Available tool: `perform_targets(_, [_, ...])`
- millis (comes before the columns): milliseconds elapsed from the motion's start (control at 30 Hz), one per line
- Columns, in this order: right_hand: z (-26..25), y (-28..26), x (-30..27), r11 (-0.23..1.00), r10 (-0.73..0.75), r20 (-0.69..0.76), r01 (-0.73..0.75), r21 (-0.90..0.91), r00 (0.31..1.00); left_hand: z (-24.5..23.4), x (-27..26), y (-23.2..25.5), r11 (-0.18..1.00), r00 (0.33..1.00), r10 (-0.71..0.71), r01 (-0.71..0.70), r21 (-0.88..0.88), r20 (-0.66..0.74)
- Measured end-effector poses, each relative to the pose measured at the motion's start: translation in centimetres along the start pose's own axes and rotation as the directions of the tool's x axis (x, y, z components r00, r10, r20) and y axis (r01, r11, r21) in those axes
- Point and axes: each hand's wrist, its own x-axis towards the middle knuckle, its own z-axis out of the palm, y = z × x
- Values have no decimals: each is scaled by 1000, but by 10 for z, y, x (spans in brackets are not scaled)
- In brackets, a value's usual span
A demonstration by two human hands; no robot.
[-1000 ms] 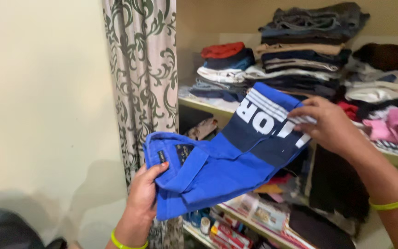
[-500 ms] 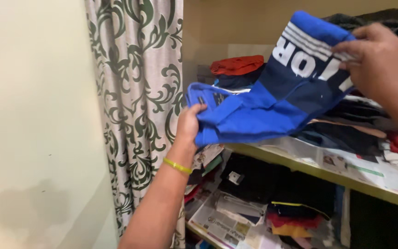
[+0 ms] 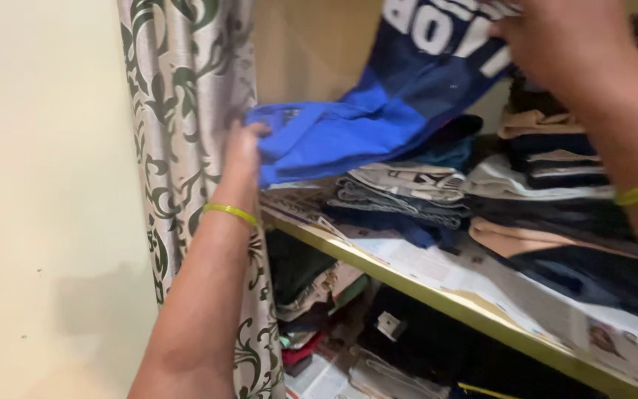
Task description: The person picks up folded items of clothing from a table and places them onto a shelf in a closet.
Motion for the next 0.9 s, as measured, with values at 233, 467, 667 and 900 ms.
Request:
perform_targets(233, [82, -39, 38, 961, 115, 92, -134, 240, 989, -68, 13, 15, 980, 994, 21, 1, -197, 110])
perform_targets(467, [181, -79, 48, 990, 130, 336, -140, 7, 933, -54, -16, 17, 981, 969, 192, -191, -22, 157])
perform_targets(667, [254, -121, 78, 964, 251, 487, -263, -45, 836, -13, -46, -5, 998, 976, 54, -47, -41, 211])
perform_targets(900, [282, -171, 90, 929, 309, 479, -369, 33, 822, -20, -99, -3, 983, 956, 5, -59, 176, 293])
